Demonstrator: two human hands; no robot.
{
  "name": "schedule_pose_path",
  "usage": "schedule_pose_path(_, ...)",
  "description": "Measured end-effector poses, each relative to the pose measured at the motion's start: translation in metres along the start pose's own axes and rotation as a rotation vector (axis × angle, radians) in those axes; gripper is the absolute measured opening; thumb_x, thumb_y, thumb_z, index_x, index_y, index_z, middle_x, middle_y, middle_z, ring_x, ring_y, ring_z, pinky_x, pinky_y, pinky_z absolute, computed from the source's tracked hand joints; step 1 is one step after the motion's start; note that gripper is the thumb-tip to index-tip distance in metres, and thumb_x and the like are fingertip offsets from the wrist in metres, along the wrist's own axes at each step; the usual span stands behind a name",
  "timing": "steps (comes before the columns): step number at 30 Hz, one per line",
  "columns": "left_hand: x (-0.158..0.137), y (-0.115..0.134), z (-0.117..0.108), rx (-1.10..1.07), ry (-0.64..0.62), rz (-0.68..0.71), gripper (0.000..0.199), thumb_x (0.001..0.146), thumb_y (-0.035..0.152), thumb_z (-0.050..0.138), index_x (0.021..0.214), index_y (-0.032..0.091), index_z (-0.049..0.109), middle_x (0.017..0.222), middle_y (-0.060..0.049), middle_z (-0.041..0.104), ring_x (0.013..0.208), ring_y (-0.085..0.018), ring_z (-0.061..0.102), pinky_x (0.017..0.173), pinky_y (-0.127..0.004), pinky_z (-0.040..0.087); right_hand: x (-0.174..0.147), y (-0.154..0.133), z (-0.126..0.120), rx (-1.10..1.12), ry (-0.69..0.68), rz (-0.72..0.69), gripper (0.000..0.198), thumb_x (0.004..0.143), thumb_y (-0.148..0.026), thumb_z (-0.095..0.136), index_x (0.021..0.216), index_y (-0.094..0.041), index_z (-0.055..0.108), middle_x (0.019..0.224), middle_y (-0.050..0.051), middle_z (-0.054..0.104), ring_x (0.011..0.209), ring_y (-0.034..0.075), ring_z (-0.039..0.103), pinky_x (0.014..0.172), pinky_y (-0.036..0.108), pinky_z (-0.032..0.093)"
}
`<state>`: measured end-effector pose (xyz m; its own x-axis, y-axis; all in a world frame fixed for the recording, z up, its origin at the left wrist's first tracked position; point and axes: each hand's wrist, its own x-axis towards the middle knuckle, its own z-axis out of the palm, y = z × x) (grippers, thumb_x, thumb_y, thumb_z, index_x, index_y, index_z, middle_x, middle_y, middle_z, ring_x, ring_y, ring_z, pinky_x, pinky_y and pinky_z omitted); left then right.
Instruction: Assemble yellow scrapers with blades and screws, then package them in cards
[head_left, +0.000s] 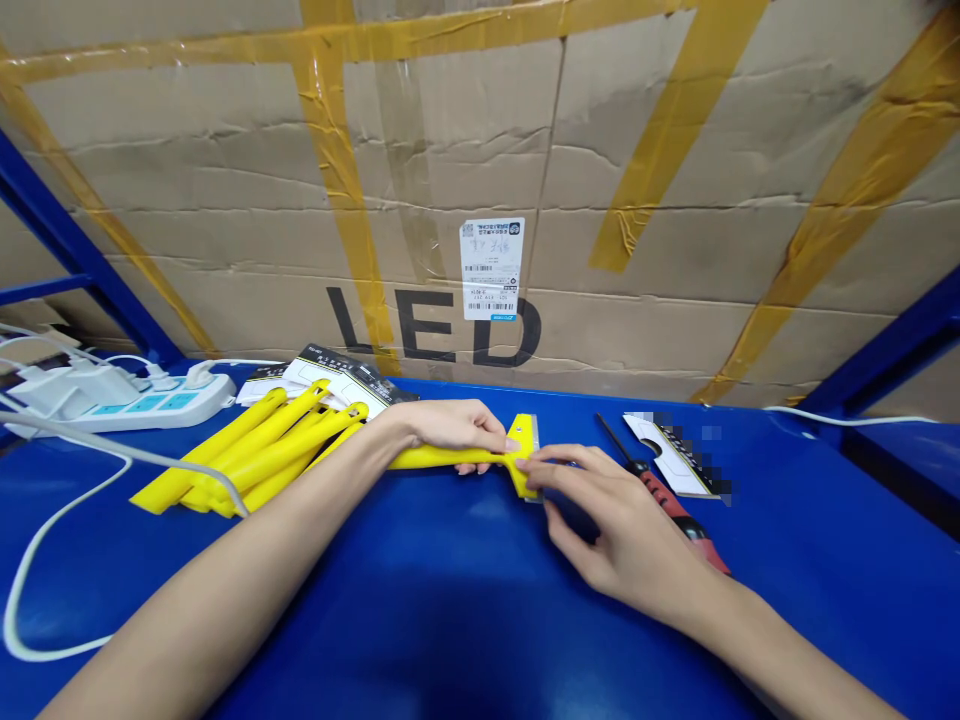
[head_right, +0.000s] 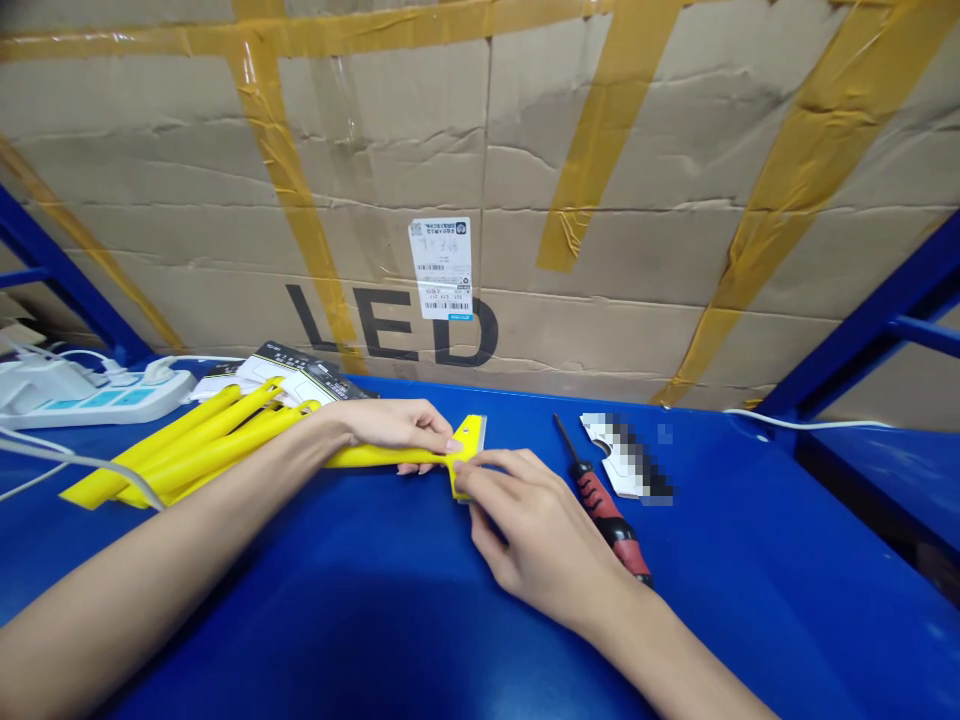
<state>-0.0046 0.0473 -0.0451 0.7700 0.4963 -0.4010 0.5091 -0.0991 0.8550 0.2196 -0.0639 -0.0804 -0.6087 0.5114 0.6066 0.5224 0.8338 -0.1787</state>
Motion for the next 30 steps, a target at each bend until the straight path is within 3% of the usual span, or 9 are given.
schedule_pose_path(4, -0.004, 0.005, 0.001, 0.071, 0.041, 0.028, 0.046, 0.087, 0.060, 0.065, 0.079, 0.015, 0.064, 0.068, 0.000, 0.064, 0.054, -0.011, 0.057, 0.058, -0.027, 0.043, 0.000, 0.003, -0.004, 0.255, 0.122, 0.285, 0.022, 0.089, -0.012, 0.057, 0.107, -0.020, 0.065, 0.119, 0.010, 0.073, 0.113, 0.023, 0.068, 0.097, 0.038, 0.055)
schedule_pose_path(7, -0.006, 0.012, 0.003, 0.099, 0.066, 0.038, 0.045, 0.089, 0.059, 0.063, 0.076, 0.016, 0.061, 0.068, 0.000, 0.063, 0.054, -0.011, 0.058, 0.057, -0.026, 0.044, 0.005, 0.008, -0.006, 0.400, 0.248, 0.627, 0.011, 0.090, -0.029, 0.064, 0.097, -0.020, 0.065, 0.098, 0.008, 0.076, 0.090, 0.022, 0.073, 0.084, 0.037, 0.058)
schedule_pose_path(9, -0.007, 0.017, 0.005, 0.115, 0.067, 0.067, 0.045, 0.090, 0.059, 0.061, 0.077, 0.016, 0.061, 0.069, 0.000, 0.064, 0.054, -0.011, 0.058, 0.056, -0.026, 0.045, 0.009, 0.011, -0.008, 0.576, 0.216, 0.839, 0.023, 0.088, -0.042, 0.068, 0.090, -0.019, 0.065, 0.076, 0.005, 0.074, 0.069, 0.019, 0.070, 0.069, 0.033, 0.058)
schedule_pose_path(11, -0.007, 0.021, 0.008, 0.129, 0.074, 0.102, 0.044, 0.092, 0.058, 0.060, 0.078, 0.016, 0.061, 0.070, 0.000, 0.064, 0.054, -0.011, 0.058, 0.056, -0.025, 0.044, 0.013, 0.013, -0.010, 0.802, 0.100, 0.959, 0.033, 0.082, -0.049, 0.074, 0.085, -0.017, 0.067, 0.067, 0.004, 0.071, 0.062, 0.016, 0.067, 0.063, 0.029, 0.057)
schedule_pose_path(14, -0.007, 0.027, 0.012, 0.157, 0.107, 0.121, 0.041, 0.093, 0.054, 0.059, 0.077, 0.017, 0.060, 0.070, 0.000, 0.064, 0.055, -0.010, 0.058, 0.056, -0.023, 0.044, 0.015, 0.011, -0.013, 1.051, -0.007, 1.029, 0.038, 0.073, -0.050, 0.082, 0.078, -0.014, 0.072, 0.071, 0.005, 0.073, 0.065, 0.014, 0.068, 0.065, 0.025, 0.056)
schedule_pose_path(17, -0.007, 0.031, 0.016, 0.188, 0.123, 0.105, 0.040, 0.093, 0.052, 0.059, 0.075, 0.017, 0.060, 0.069, 0.001, 0.064, 0.054, -0.010, 0.058, 0.056, -0.023, 0.045, 0.014, 0.009, -0.014, 1.171, -0.012, 1.055, 0.037, 0.072, -0.049, 0.084, 0.081, -0.014, 0.076, 0.076, 0.006, 0.075, 0.071, 0.015, 0.071, 0.067, 0.024, 0.058)
schedule_pose_path(30, -0.010, 0.042, 0.022, 0.258, 0.132, 0.082, 0.044, 0.091, 0.057, 0.060, 0.072, 0.018, 0.057, 0.065, 0.003, 0.059, 0.052, -0.010, 0.056, 0.053, -0.023, 0.040, 0.012, 0.009, -0.011, 1.248, 0.009, 1.122, 0.034, 0.065, -0.040, 0.092, 0.079, -0.014, 0.074, 0.069, 0.003, 0.073, 0.064, 0.013, 0.071, 0.061, 0.023, 0.057)
